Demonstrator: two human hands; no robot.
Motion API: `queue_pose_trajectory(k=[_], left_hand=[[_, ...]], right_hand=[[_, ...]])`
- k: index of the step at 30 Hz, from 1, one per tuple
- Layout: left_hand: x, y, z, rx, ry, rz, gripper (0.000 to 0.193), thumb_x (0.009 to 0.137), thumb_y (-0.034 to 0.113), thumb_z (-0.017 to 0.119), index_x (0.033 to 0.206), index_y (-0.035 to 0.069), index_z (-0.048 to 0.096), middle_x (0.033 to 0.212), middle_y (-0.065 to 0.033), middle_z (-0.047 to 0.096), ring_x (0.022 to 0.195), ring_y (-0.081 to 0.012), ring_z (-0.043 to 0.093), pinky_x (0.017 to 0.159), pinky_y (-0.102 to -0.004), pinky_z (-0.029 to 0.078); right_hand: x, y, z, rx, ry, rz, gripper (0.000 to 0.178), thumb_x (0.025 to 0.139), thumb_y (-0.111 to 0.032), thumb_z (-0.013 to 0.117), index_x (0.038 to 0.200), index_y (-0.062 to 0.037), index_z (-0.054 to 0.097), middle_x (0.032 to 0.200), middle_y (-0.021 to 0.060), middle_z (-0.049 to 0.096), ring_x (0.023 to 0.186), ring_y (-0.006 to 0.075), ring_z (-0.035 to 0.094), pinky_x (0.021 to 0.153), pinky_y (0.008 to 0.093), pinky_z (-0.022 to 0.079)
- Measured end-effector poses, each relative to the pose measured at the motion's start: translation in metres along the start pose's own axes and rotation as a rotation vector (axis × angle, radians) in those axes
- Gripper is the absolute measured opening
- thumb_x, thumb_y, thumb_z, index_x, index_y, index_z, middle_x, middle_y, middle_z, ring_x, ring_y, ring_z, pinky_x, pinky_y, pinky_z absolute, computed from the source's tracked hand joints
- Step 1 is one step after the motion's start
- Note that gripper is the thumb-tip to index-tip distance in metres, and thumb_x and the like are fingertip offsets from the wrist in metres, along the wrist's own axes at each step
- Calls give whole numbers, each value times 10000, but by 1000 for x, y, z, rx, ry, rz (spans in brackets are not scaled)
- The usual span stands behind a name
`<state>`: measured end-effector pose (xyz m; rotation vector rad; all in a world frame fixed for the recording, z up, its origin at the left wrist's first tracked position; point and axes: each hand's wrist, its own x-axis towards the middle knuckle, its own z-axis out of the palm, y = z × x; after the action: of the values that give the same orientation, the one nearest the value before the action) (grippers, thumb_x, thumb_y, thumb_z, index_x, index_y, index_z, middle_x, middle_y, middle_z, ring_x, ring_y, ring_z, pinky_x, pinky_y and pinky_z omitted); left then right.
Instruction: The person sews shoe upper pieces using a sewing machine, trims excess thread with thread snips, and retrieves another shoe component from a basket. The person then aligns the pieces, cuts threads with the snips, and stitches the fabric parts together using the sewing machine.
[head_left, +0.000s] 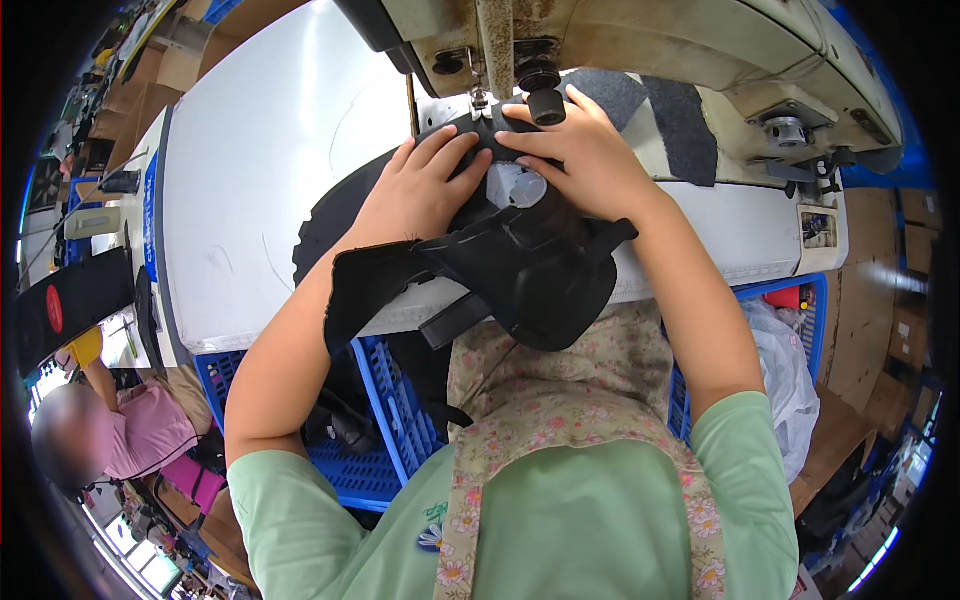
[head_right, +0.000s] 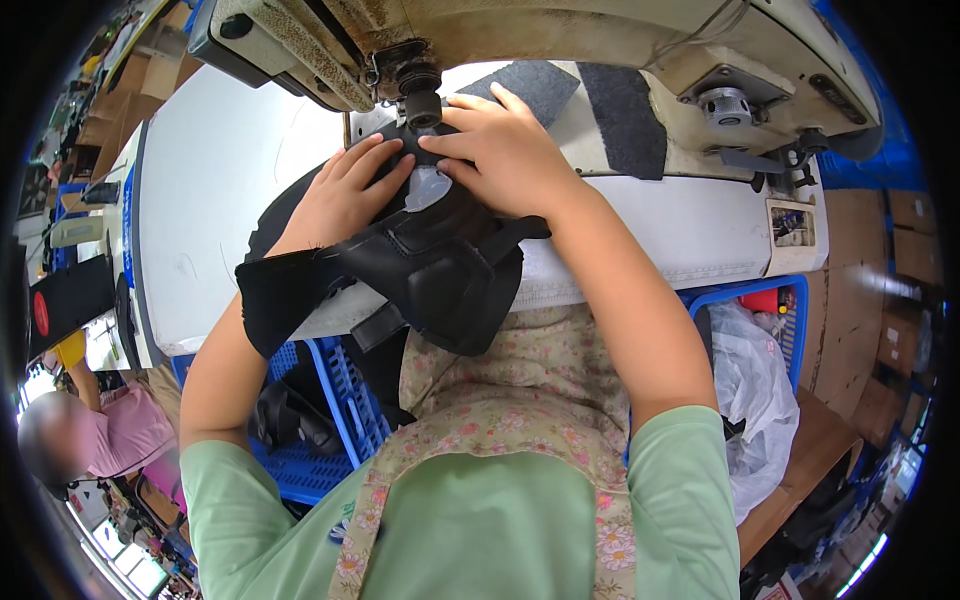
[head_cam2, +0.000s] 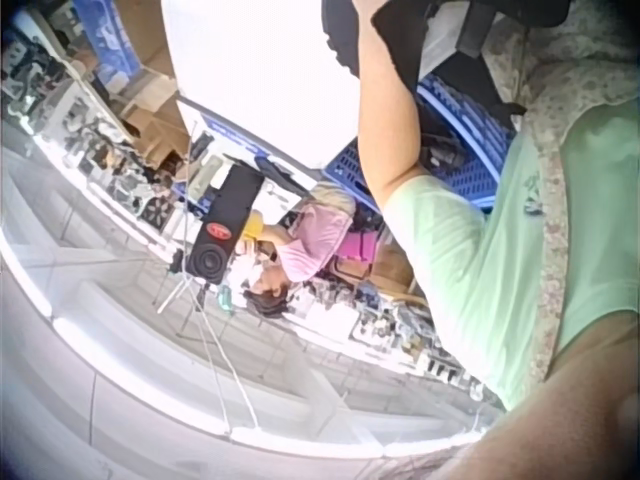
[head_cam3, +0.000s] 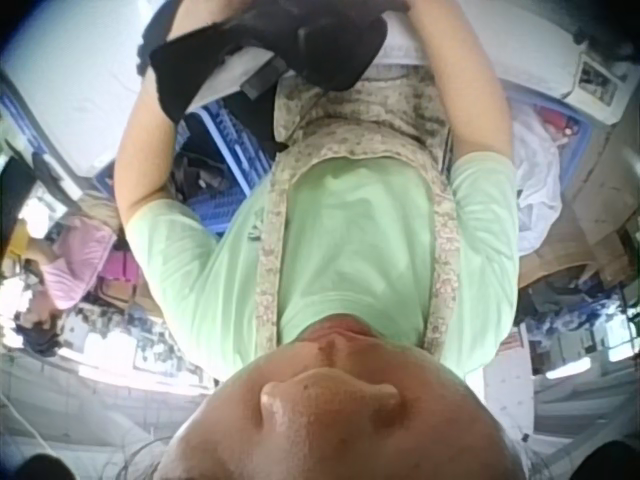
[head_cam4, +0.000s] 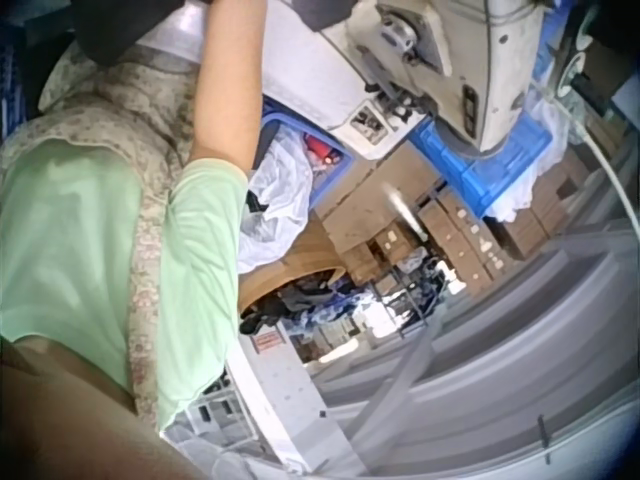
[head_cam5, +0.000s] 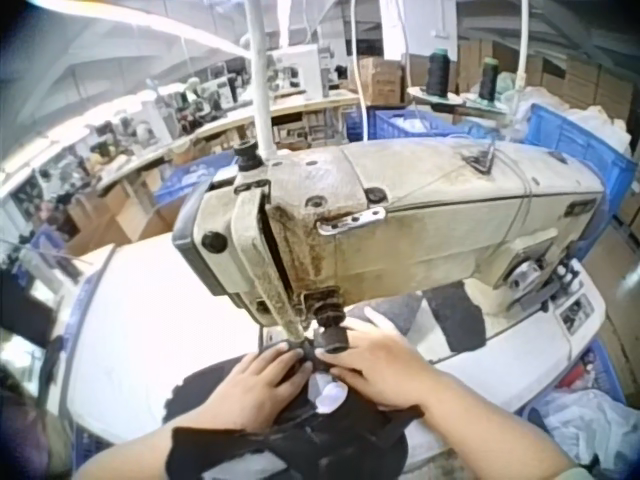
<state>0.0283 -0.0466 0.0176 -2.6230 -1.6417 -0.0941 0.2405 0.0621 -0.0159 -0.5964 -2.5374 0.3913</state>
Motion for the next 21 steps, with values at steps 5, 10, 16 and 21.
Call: queue_pose_trajectory(k=[5, 10, 16, 21], left_hand=[[-1, -1, 3, -16, 1, -22, 536, 834, 145, 538, 1368, 147, 498, 1382, -119, 448, 1325, -302, 402, 1088, -424, 340], [-1, 1, 4, -34, 6, -33, 560, 818, 164, 563, 1373, 149, 494, 1388, -122, 444, 1322, -303, 405, 1087, -419, 342], [0, -1, 1, -77, 30, -23, 551, 811, 175, 585, 1357, 145, 513, 1379, -112, 462, 1304, -303, 424, 1072, -408, 361], [1, -3, -1, -91, 34, -23, 507, 830, 166, 573, 1336, 170, 529, 1375, -96, 470, 1287, -294, 442, 1059, -403, 372]], right_hand=[[0, 3, 3, 21, 13, -13, 278, 824, -225, 679, 1097, -181, 708, 1166, 98, 617, 1229, 277, 503, 1074, 529, 315], [-2, 2, 3, 28, 20, -9, 277, 828, -225, 675, 1100, -184, 707, 1172, 90, 615, 1235, 275, 499, 1079, 525, 308], [-1, 2, 4, 20, 11, -13, 279, 833, -226, 669, 1107, -186, 703, 1212, 83, 600, 1253, 270, 484, 1080, 522, 305], [12, 7, -9, 84, -29, -39, 263, 793, -238, 686, 1035, -141, 723, 989, 68, 646, 1013, 265, 603, 883, 433, 452]])
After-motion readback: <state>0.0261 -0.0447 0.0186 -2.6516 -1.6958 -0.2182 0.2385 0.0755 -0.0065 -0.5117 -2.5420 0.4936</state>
